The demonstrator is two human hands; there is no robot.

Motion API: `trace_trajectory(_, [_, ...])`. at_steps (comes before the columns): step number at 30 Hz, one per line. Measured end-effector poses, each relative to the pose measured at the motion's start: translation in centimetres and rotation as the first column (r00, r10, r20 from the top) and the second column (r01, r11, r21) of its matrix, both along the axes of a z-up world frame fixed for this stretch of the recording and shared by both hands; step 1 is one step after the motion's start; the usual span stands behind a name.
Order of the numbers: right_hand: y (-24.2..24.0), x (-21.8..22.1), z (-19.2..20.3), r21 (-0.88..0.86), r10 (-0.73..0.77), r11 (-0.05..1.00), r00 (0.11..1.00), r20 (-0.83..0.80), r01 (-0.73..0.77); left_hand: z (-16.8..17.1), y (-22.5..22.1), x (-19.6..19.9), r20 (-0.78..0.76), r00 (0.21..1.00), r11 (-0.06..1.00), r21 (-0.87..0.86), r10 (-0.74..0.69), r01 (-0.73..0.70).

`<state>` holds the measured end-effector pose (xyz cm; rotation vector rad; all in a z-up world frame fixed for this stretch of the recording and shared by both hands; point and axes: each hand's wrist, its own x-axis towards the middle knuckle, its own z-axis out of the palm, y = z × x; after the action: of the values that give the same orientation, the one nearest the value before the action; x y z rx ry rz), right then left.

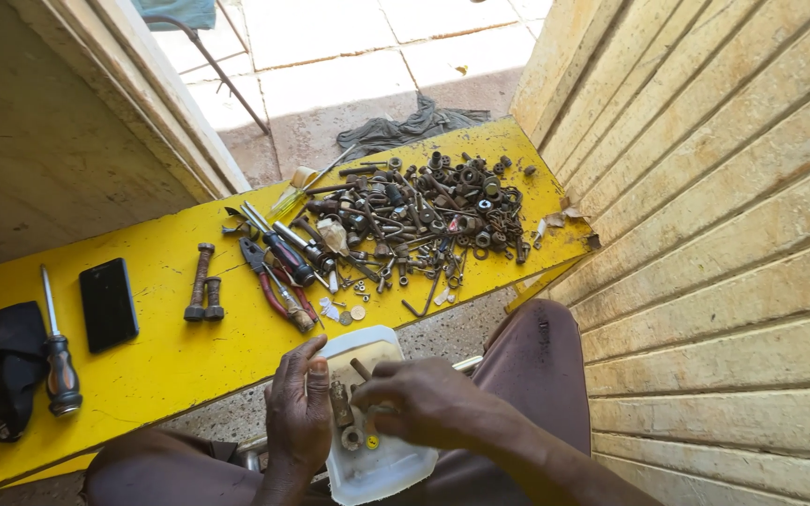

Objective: The person sits at a yellow workbench and sorts a pile of small metal parts, including bolts, nuts, washers, and threaded rods. They pick items from the table, examine them, and place selected pieces into a white plastic container held in their lap.

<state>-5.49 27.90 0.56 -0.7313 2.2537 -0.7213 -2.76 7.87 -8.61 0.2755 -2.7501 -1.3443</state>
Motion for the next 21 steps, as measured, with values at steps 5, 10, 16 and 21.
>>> trace_trajectory(5, [6.7,-4.8,-3.0,-0.275,-0.542,0.827,0.825,-0.161,0.490,0.1,0.0,0.1,0.019,1.000,1.000,0.008,0.004,-0.004])
trace_trajectory(10, [13.8,-11.4,-6.2,-0.227,-0.850,0.508,0.441,-0.287,0.831,0.5,0.2,0.1,0.063,0.998,1.000,0.005,0.015,-0.015])
trace_trajectory(16, [16.4,-16.5,-11.1,-0.007,-0.756,0.440,0.367,-0.542,0.898,0.0,0.2,0.0,0.053,0.998,1.000,-0.011,0.014,-0.013])
trace_trajectory(21, [17.1,-18.1,-12.5,-0.033,-0.746,0.467,0.373,-0.552,0.884,0.2,0.3,0.0,0.084,0.996,1.000,-0.014,0.028,-0.027])
